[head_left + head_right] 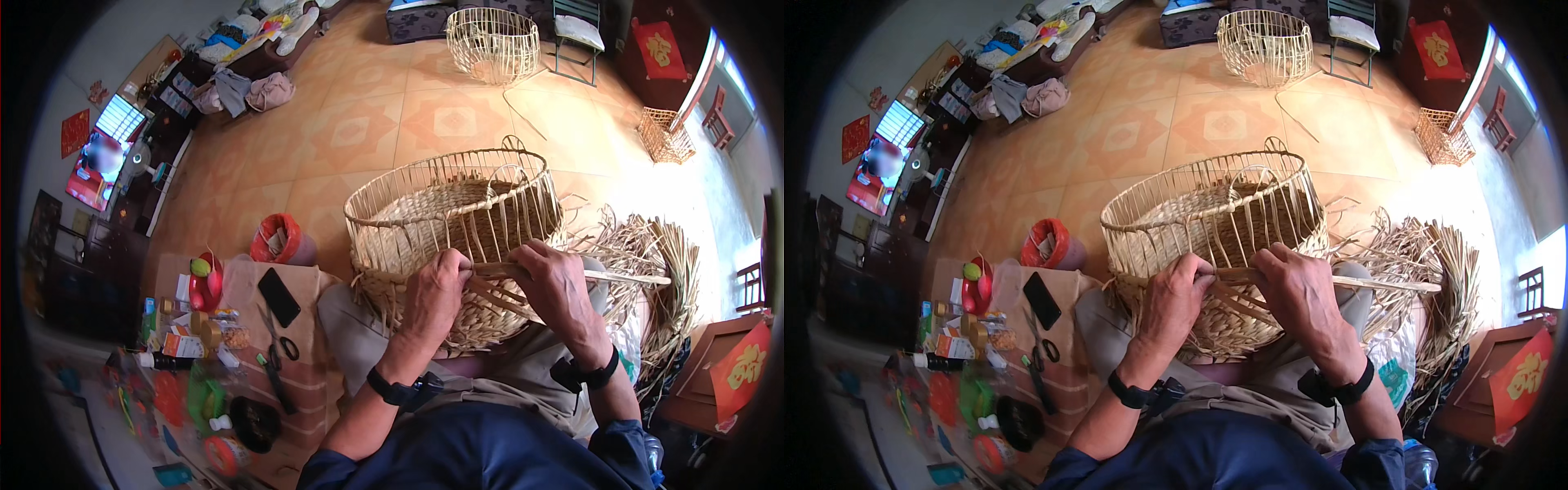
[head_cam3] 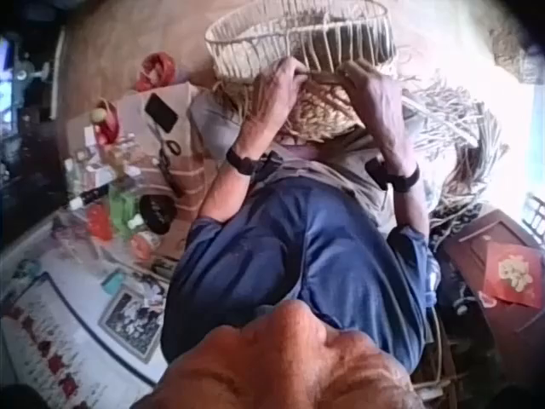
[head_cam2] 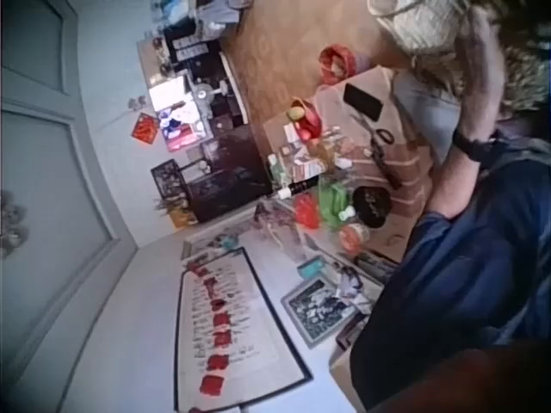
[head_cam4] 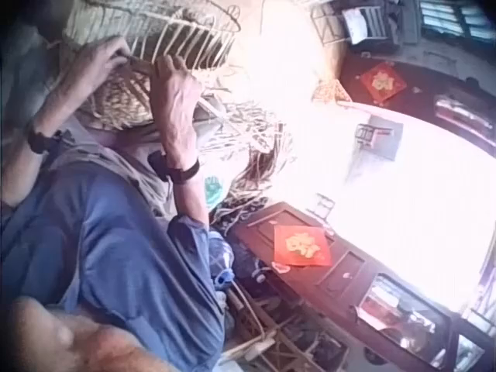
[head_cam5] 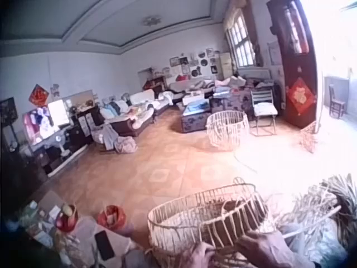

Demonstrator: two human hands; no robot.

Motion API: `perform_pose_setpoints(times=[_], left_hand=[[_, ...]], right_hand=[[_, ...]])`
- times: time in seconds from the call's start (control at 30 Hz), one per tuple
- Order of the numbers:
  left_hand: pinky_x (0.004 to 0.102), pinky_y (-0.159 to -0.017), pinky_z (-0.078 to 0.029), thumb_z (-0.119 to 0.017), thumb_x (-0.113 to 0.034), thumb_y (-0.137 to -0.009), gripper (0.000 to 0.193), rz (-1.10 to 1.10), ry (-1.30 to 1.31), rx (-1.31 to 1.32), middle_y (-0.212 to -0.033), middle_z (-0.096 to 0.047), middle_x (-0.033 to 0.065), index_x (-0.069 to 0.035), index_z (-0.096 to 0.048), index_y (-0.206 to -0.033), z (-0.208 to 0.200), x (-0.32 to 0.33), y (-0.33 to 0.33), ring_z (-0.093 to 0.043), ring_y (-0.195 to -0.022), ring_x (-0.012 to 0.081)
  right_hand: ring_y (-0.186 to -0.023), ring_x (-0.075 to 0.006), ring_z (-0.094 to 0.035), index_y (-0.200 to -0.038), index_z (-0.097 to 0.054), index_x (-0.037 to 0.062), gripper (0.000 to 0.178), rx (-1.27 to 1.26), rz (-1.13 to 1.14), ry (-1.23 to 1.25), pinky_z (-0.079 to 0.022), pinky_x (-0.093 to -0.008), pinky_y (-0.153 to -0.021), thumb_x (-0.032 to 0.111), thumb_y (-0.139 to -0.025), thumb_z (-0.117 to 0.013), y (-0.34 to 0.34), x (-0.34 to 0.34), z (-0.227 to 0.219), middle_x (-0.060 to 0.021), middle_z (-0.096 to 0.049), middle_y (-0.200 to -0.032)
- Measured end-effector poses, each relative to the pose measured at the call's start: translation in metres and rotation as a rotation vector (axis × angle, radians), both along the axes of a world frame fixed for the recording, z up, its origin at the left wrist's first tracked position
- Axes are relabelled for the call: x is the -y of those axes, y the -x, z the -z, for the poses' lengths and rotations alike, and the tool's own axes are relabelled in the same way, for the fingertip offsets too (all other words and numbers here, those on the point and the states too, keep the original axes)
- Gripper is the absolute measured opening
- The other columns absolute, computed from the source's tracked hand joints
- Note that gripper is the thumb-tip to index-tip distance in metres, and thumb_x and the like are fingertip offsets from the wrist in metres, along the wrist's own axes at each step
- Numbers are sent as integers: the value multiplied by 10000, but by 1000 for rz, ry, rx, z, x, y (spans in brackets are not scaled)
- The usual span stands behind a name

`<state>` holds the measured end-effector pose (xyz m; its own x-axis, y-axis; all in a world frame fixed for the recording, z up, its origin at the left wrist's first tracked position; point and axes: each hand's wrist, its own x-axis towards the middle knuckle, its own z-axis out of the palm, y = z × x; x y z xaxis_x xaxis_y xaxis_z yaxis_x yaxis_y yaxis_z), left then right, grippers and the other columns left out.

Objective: The recorder is weaving a large bamboo basket using strips of bamboo.

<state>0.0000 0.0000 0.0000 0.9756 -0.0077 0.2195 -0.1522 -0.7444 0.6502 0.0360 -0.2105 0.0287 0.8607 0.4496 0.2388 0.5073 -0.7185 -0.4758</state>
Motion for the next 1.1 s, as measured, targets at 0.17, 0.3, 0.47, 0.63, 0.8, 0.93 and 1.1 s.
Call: perform_pose_setpoints(times=[0.17, 0.3, 0.47, 0.63, 0.8, 0.93, 1.1], left_hand=[[461, -781, -543, -686, 7, -914, 129, 95, -16, 34, -938, -710, 182, -22, -639, -1030, 0, -5, 2, -697, -919, 384], [462, -780, -541, -656, 13, -918, 136, 190, -93, 76, -940, -708, 179, -23, -633, -1048, 0, -9, 5, -695, -927, 375], [467, -750, -541, -617, 2, -923, 132, 301, -319, 78, -909, -702, 169, -35, -617, -1049, -17, -9, 0, -692, -890, 377], [461, -697, -562, -636, 9, -945, 160, 203, -93, 16, -907, -735, 169, -63, -612, -1086, -13, -8, -5, -733, -871, 382], [440, -727, -561, -685, -20, -929, 176, 206, -22, -45, -937, -723, 206, -66, -663, -1098, -14, -12, -16, -736, -885, 373], [421, -738, -551, -711, -57, -914, 138, 211, -22, -102, -876, -708, 212, -49, -713, -1052, -22, -13, -20, -730, -857, 373], [421, -746, -543, -715, -75, -913, 136, 203, 41, -169, -857, -700, 217, -39, -731, -1043, -27, -16, -23, -726, -850, 377]], right_hand=[[-810, -294, -639, -841, -644, 74, 121, 186, -72, -20, -520, -429, -642, 142, -850, -743, 0, 3, -3, -77, -582, -787], [-812, -290, -613, -831, -645, 71, 111, 183, -129, 4, -517, -423, -659, 131, -840, -738, 0, 13, 10, -74, -574, -782], [-869, -291, -598, -889, -688, 80, 135, 226, 28, -93, -517, -429, -749, 144, -806, -773, 1, 8, 25, -76, -605, -898], [-967, -298, -553, -1015, -680, 68, 356, 234, -134, -16, -478, -417, -837, 288, -774, -821, 24, -7, 22, -89, -579, -1029], [-972, -295, -551, -1055, -629, 74, 279, 335, -98, 93, -469, -414, -830, 208, -825, -714, 27, -18, 40, -108, -547, -1026], [-978, -295, -562, -1072, -619, 72, 250, 275, -80, 94, -478, -417, -833, 163, -842, -655, 33, -21, 37, -109, -553, -1043], [-990, -293, -560, -1066, -624, 66, 255, 312, -74, 124, -482, -413, -829, 155, -828, -638, 27, -18, 45, -103, -560, -1063]])
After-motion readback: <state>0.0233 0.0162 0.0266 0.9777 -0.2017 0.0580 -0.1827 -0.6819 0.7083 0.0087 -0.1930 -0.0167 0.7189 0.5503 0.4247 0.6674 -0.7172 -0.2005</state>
